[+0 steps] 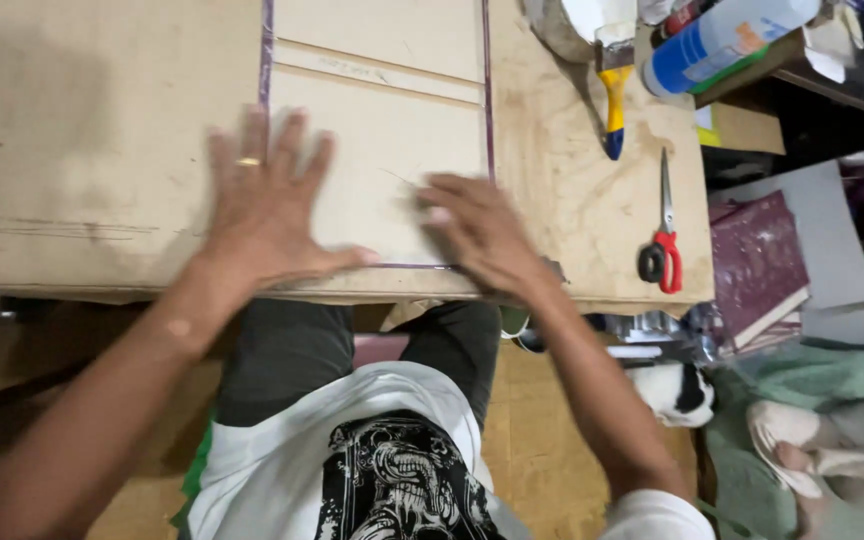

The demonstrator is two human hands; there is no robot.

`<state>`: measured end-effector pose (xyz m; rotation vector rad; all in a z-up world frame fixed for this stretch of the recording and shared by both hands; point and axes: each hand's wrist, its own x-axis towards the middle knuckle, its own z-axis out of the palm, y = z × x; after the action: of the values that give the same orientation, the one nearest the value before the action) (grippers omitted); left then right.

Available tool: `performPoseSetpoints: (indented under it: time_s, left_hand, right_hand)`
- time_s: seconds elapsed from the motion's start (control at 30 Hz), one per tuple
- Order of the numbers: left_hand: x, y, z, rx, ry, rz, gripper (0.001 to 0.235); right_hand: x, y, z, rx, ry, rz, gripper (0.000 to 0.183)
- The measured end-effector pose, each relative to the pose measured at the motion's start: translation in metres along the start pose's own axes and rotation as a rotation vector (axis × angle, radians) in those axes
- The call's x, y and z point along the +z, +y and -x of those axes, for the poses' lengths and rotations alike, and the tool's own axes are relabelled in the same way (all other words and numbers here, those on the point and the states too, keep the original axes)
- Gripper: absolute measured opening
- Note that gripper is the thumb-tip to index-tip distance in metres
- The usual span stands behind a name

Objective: Wrapping a book cover in protective plastic film using a utility knife and manual folding

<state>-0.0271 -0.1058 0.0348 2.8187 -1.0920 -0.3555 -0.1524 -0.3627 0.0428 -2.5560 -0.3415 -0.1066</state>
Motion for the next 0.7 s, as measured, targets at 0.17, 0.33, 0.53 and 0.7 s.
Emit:
performPoseSetpoints:
  time_s: [0.17,0.33,0.53,0.7]
  left_hand:
    - [0.007,0.062,-0.015,0.206,-0.016,0.007,0.139]
    - [0.075,0.076,-0.041,0.305,0.372,0.048,0.124]
    - [0.063,0.076,-0.035,0.315,0.31,0.086,0.1]
    - [0.069,0.073,-0.036,0.32,0.377,0.012,0.088]
  right_hand:
    - [-0.038,0.025,0.052,0.195,-0.109,0.276,0.081]
    - [-0.023,0.038,0.059,0.212,-0.215,0.375,0.094]
    - [-0.019,0.042,0.062,0.21,-0.158,0.349,0.066]
    - [-0.018,0.045,0.064,0.218,-0.151,0.299,0.056]
